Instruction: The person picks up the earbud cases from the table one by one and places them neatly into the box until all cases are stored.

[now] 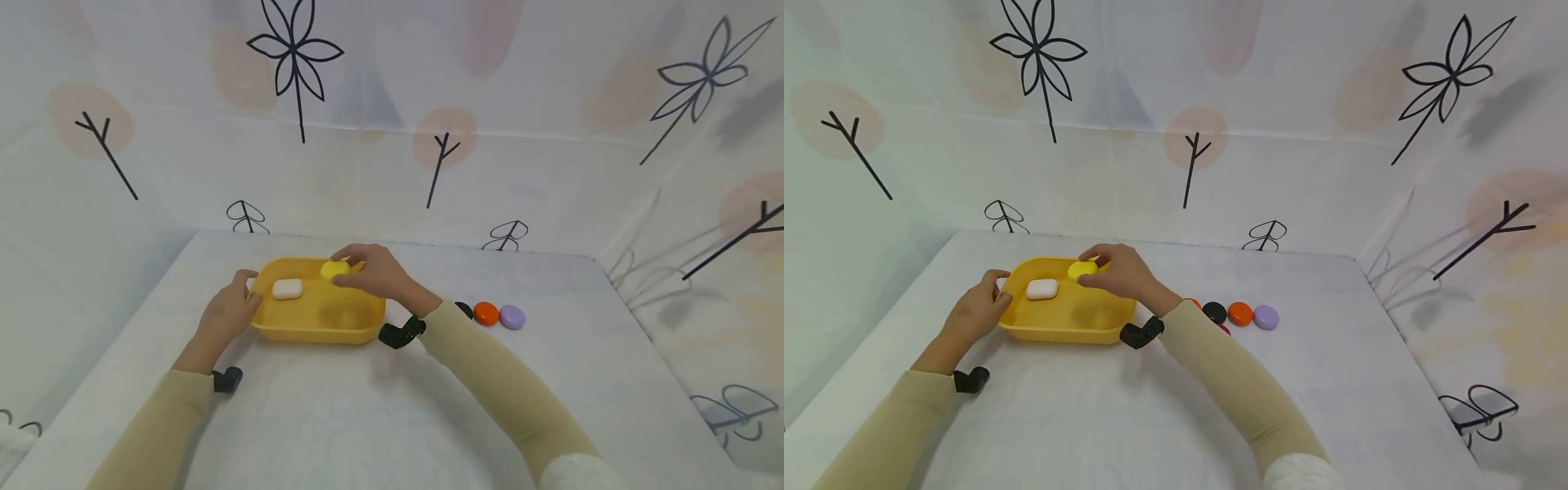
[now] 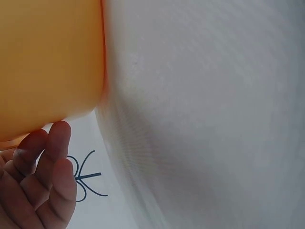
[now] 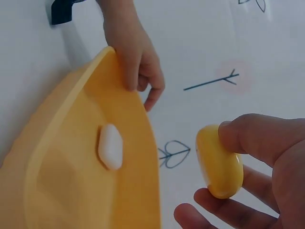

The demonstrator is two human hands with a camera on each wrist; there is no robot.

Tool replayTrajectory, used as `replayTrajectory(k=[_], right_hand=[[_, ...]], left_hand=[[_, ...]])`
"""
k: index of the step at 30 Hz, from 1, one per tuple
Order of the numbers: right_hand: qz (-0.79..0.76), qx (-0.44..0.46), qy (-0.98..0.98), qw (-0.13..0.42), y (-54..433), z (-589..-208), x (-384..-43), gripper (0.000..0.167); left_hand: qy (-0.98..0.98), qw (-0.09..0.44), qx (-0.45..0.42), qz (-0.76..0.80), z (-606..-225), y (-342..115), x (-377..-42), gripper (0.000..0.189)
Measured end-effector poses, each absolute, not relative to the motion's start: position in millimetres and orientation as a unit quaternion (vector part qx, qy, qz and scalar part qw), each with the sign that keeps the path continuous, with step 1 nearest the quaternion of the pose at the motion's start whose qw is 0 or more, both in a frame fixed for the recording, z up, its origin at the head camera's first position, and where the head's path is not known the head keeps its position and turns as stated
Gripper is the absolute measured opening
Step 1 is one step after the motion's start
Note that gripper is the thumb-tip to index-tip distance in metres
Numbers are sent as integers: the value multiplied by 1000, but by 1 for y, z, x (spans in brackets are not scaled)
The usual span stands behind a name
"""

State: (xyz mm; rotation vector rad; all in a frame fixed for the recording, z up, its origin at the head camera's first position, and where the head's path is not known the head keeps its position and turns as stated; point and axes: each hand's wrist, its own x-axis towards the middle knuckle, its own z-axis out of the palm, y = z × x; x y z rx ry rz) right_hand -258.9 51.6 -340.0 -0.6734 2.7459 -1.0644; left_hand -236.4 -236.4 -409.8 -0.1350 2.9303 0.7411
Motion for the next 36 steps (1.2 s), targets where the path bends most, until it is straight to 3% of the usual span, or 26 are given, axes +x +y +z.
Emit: replayTrajectory(k=[36], right_hand=[[-357, -189, 913, 57, 113, -333, -229, 40]], left_hand=[[967, 56, -39, 245, -410, -236, -236, 58]])
